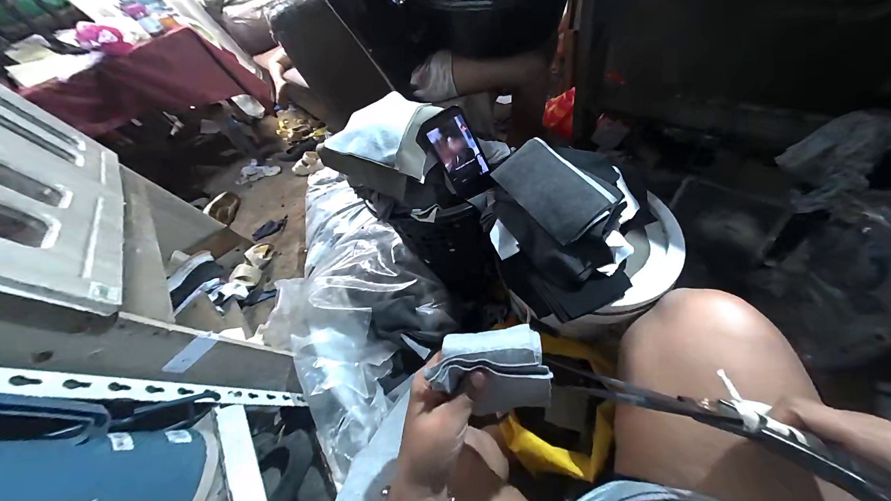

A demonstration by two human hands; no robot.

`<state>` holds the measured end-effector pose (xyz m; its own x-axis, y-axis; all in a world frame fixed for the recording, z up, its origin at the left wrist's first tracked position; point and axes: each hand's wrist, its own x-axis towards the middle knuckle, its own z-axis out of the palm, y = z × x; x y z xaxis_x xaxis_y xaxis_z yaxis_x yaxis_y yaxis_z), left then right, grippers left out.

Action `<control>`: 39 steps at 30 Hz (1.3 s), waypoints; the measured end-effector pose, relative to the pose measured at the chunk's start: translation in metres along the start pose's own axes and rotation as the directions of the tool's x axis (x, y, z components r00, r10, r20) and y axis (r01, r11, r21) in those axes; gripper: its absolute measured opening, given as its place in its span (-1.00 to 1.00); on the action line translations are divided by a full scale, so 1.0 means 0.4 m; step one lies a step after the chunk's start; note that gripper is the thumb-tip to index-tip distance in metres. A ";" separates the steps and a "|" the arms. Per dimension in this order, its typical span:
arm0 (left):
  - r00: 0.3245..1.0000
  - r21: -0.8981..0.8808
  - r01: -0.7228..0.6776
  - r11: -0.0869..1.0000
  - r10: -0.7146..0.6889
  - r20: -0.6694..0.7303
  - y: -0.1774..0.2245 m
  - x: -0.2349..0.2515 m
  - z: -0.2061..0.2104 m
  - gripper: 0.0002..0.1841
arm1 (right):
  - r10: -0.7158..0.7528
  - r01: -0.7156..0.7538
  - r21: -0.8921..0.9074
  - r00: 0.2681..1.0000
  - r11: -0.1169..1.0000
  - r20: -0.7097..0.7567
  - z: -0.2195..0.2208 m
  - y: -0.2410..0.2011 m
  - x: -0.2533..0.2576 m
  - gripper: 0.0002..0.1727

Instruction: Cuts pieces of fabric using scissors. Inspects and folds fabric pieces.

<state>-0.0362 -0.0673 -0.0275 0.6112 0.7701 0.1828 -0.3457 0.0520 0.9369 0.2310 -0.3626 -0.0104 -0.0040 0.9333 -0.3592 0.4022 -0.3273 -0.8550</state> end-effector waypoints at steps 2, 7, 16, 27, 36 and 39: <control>0.998 0.023 -0.037 0.999 0.036 0.049 0.004 -0.001 -0.008 -0.76 | 0.031 -0.031 0.005 0.999 1.000 0.038 0.000 0.009 -0.010 -0.04; 0.935 0.052 -0.150 0.987 0.124 0.333 -0.011 0.013 -0.027 -0.74 | 0.006 -0.020 0.132 0.995 0.991 0.104 0.019 0.030 0.000 0.04; 0.892 0.146 -0.179 0.973 0.098 0.441 -0.027 0.013 -0.018 -0.81 | 0.004 -0.038 0.219 0.988 0.975 0.153 0.020 -0.002 0.035 0.04; 0.881 0.085 -0.173 0.981 0.116 0.458 -0.036 0.010 -0.022 -0.80 | 0.031 -0.065 0.196 0.985 0.978 0.171 0.020 -0.012 0.035 -0.01; 0.880 0.117 -0.159 0.980 0.087 0.466 -0.039 0.001 -0.027 -0.81 | 0.016 -0.052 0.238 0.988 0.970 0.153 0.034 0.001 0.033 0.00; 0.877 0.151 -0.154 0.976 0.065 0.475 -0.043 0.000 -0.024 -0.83 | 0.027 -0.064 0.232 0.987 0.971 0.159 0.034 -0.005 0.040 0.02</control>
<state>-0.0371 -0.0619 -0.0467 0.8524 0.3767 0.3627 -0.3239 -0.1642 0.9317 0.2178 -0.3491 -0.0193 -0.1387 0.8885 -0.4373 0.1784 -0.4120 -0.8936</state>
